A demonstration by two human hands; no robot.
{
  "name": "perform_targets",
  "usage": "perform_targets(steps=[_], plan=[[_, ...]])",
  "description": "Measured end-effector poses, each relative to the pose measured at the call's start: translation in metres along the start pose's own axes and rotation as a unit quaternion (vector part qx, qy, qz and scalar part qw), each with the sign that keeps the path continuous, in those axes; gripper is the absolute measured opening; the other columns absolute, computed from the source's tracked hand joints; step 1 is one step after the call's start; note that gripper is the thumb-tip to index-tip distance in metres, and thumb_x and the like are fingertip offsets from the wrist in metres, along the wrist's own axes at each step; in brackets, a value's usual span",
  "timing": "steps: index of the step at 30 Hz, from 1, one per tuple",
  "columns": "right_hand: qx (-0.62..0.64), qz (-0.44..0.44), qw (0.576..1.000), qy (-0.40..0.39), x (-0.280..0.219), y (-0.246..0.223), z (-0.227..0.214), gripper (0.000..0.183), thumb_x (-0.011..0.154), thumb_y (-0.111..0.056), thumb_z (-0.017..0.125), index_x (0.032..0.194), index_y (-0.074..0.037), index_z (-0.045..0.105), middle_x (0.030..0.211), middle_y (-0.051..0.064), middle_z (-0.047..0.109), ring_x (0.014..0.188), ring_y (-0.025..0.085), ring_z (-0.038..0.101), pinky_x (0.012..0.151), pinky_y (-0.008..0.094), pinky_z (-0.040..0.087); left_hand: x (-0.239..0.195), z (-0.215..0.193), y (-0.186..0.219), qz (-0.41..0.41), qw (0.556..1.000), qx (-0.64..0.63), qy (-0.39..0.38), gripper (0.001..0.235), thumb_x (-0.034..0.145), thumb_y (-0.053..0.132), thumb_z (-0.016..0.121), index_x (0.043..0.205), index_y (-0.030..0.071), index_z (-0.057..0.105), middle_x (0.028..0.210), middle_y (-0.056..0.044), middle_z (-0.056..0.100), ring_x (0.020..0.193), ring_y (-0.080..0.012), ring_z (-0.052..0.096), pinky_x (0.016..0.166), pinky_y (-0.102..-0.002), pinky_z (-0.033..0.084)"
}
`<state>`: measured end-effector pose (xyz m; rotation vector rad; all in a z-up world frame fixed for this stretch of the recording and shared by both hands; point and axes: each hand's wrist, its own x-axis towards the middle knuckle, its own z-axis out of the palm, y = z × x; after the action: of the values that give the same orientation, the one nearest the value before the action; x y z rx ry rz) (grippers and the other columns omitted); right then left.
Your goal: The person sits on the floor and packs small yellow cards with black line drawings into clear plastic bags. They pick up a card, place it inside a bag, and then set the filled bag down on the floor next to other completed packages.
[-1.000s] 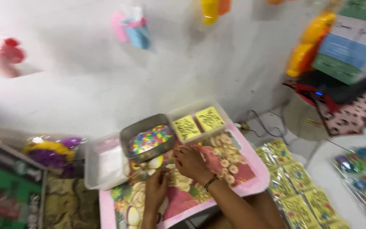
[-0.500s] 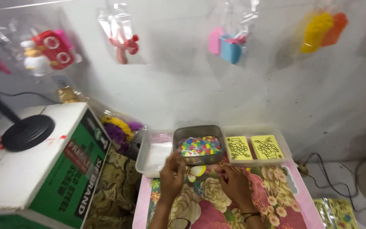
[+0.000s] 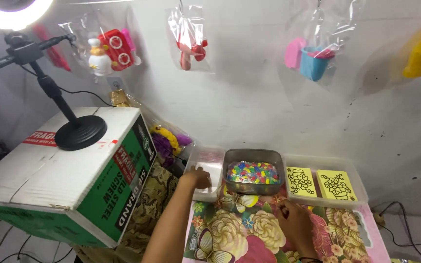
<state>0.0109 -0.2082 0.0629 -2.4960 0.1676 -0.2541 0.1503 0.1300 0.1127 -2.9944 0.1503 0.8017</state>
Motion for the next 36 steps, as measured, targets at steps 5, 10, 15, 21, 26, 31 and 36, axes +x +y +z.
perform_targets(steps=[5, 10, 15, 21, 26, 31, 36], plan=[[0.011, 0.004, 1.000, 0.005, 0.000, -0.001, 0.000, 0.010, 0.083, -0.026, 0.070, 0.089, -0.020, 0.075, 0.065, -0.003, 0.064, 0.061, 0.016, 0.058, 0.059, 0.034, 0.044, 0.030, 0.027, -0.003, 0.002, 0.999, 0.036, 0.014, 0.052, 0.092, 0.035, 0.051, 0.137, 0.013, 0.062, 0.150, -0.015, 0.050, 0.133, -0.0411, 0.042, 0.108, -0.056, 0.038], [0.007, 0.005, 1.000, -0.008, 0.002, 0.001, 0.002, 0.010, 0.086, -0.027, 0.070, 0.087, -0.019, 0.074, 0.063, -0.003, 0.061, 0.057, 0.013, 0.053, 0.056, 0.031, 0.040, 0.038, 0.037, -0.005, 0.002, 0.999, 0.043, 0.028, 0.059, 0.099, 0.036, 0.044, 0.146, 0.000, 0.052, 0.165, -0.023, 0.029, 0.156, -0.0466, 0.019, 0.119, -0.061, 0.030], [0.032, 0.010, 0.999, -0.003, -0.001, -0.001, -0.002, 0.006, 0.083, -0.022, 0.069, 0.085, -0.019, 0.074, 0.059, -0.004, 0.058, 0.057, 0.013, 0.052, 0.056, 0.032, 0.039, -0.017, -0.001, 0.004, 0.008, 0.986, -0.043, 0.163, 0.042, 0.099, 0.032, 0.060, 0.120, -0.003, 0.069, 0.137, -0.018, 0.059, 0.132, -0.0386, 0.046, 0.110, -0.054, 0.041], [0.028, -0.002, 1.000, 0.008, -0.002, -0.001, -0.002, 0.006, 0.081, -0.021, 0.068, 0.082, -0.017, 0.073, 0.058, -0.004, 0.057, 0.058, 0.014, 0.054, 0.058, 0.034, 0.041, -0.060, -0.039, -0.002, 0.043, 0.911, -0.162, 0.377, 0.025, 0.080, -0.006, 0.065, 0.093, 0.009, 0.078, 0.113, -0.006, 0.070, 0.113, -0.0304, 0.060, 0.102, -0.045, 0.048], [0.031, -0.006, 0.999, 0.016, -0.003, -0.001, -0.001, 0.008, 0.083, -0.024, 0.070, 0.083, -0.017, 0.074, 0.061, -0.003, 0.060, 0.058, 0.014, 0.053, 0.057, 0.033, 0.042, -0.071, -0.038, -0.012, 0.089, 0.890, -0.210, 0.395, 0.039, 0.071, -0.019, 0.055, 0.091, 0.007, 0.077, 0.107, -0.005, 0.072, 0.100, -0.0302, 0.068, 0.091, -0.042, 0.055], [0.038, -0.012, 0.999, 0.020, -0.004, -0.002, -0.003, 0.007, 0.082, -0.021, 0.070, 0.082, -0.015, 0.074, 0.060, -0.002, 0.058, 0.057, 0.014, 0.051, 0.056, 0.033, 0.039, -0.075, -0.031, -0.003, 0.049, 0.928, -0.215, 0.300, 0.047, 0.079, -0.017, 0.057, 0.110, 0.013, 0.078, 0.107, -0.008, 0.077, 0.098, -0.0252, 0.075, 0.088, -0.041, 0.060], [0.026, -0.005, 1.000, 0.016, -0.003, 0.002, 0.002, 0.006, 0.083, -0.024, 0.070, 0.082, -0.020, 0.074, 0.061, -0.006, 0.060, 0.058, 0.011, 0.053, 0.055, 0.030, 0.040, -0.056, -0.012, -0.005, 0.054, 0.932, -0.172, 0.314, 0.039, 0.077, -0.010, 0.061, 0.103, 0.015, 0.078, 0.108, -0.006, 0.075, 0.097, -0.0303, 0.071, 0.086, -0.043, 0.057]])
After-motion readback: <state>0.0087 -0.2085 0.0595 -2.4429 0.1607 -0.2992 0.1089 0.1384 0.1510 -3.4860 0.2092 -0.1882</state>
